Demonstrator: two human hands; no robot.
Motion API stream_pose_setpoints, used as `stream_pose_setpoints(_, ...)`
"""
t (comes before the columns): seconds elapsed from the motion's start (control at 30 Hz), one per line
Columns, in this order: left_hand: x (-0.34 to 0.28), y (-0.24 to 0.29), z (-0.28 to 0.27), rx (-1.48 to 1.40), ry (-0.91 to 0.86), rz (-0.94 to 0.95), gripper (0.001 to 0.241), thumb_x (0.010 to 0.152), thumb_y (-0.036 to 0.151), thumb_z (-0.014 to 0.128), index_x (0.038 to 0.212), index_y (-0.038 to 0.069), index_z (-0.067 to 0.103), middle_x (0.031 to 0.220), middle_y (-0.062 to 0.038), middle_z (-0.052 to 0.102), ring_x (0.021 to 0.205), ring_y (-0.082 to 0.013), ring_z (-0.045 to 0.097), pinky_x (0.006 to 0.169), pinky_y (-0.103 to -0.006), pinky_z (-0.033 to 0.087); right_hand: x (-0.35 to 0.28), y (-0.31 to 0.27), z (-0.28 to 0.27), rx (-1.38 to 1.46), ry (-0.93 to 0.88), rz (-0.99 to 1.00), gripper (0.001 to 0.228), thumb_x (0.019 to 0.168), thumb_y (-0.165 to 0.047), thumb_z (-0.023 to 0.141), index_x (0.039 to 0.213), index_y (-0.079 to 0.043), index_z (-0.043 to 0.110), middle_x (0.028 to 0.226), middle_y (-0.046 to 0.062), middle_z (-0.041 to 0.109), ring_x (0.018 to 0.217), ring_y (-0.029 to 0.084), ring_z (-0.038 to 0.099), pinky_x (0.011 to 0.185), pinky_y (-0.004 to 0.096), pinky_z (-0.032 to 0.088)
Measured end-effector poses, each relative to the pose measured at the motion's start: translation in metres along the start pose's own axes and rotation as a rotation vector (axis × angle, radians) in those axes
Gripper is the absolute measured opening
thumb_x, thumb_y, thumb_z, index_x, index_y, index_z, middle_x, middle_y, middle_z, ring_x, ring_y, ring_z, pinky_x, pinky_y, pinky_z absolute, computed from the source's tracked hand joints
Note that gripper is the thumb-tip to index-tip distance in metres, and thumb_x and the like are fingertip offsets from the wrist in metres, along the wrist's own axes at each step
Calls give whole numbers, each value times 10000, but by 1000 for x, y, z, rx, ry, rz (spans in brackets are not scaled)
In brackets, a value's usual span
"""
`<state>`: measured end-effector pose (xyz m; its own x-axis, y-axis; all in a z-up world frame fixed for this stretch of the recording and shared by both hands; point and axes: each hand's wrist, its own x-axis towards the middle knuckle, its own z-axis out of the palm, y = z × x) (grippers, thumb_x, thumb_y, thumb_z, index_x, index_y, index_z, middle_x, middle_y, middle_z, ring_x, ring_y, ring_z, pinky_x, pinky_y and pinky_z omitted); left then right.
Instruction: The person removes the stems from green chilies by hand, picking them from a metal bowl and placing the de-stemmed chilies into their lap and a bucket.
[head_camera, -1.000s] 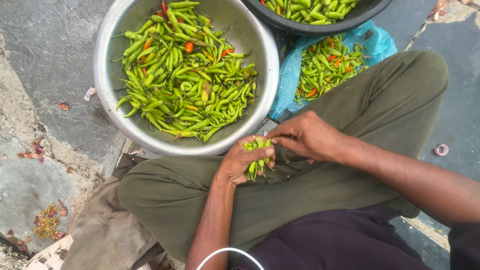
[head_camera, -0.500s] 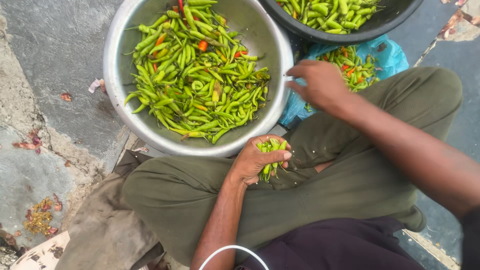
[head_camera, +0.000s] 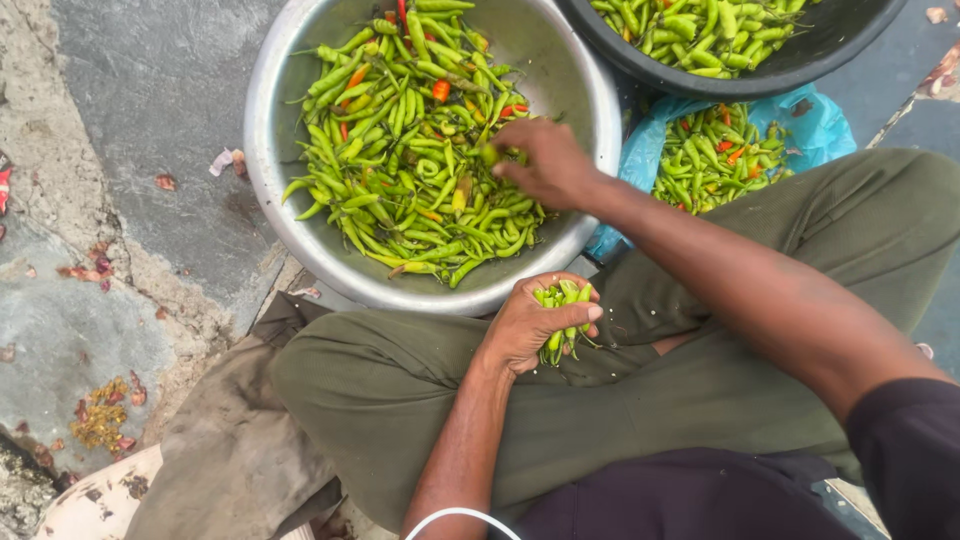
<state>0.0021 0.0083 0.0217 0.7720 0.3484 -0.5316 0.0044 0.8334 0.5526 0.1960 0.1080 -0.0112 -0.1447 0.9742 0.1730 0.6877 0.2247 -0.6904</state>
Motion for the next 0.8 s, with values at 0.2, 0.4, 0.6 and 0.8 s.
stream_pose_setpoints(0.2,0,6,0,-60,132,94,319,818,154,838,1071,45,678,866,-58,709,693,-152,709,469,-264,505,-49,-35,-68,769,-98,330,276,1090,-233,554,1313,-79,605,892,5,603,857,73,572,809,265,484)
stream_pose_setpoints(0.4,-16,12,-17,-354,-40,110,304,880,128,802,1113,28,634,902,-107,712,732,-182,712,540,-286,558,-131,-85,-106,1054,-395,614,240,947,-122,691,1143,15,714,801,51,702,663,86,667,553,254,562)
stream_pose_setpoints(0.6,-19,3,-5,-188,-400,-2,342,836,65,829,1112,-19,645,968,-121,714,842,-202,729,712,-332,609,-149,-80,-97,1132,-443,622,157,889,-81,741,1018,-23,675,818,48,738,711,90,725,616,265,618)
stream_pose_setpoints(0.8,-19,-8,2,96,-143,-85,322,842,83,861,1068,-42,668,848,-71,698,676,-129,672,494,-245,493,-165,-72,-82,-183,-85,34,143,850,-130,774,829,-80,642,722,81,670,666,242,682,583,401,534)
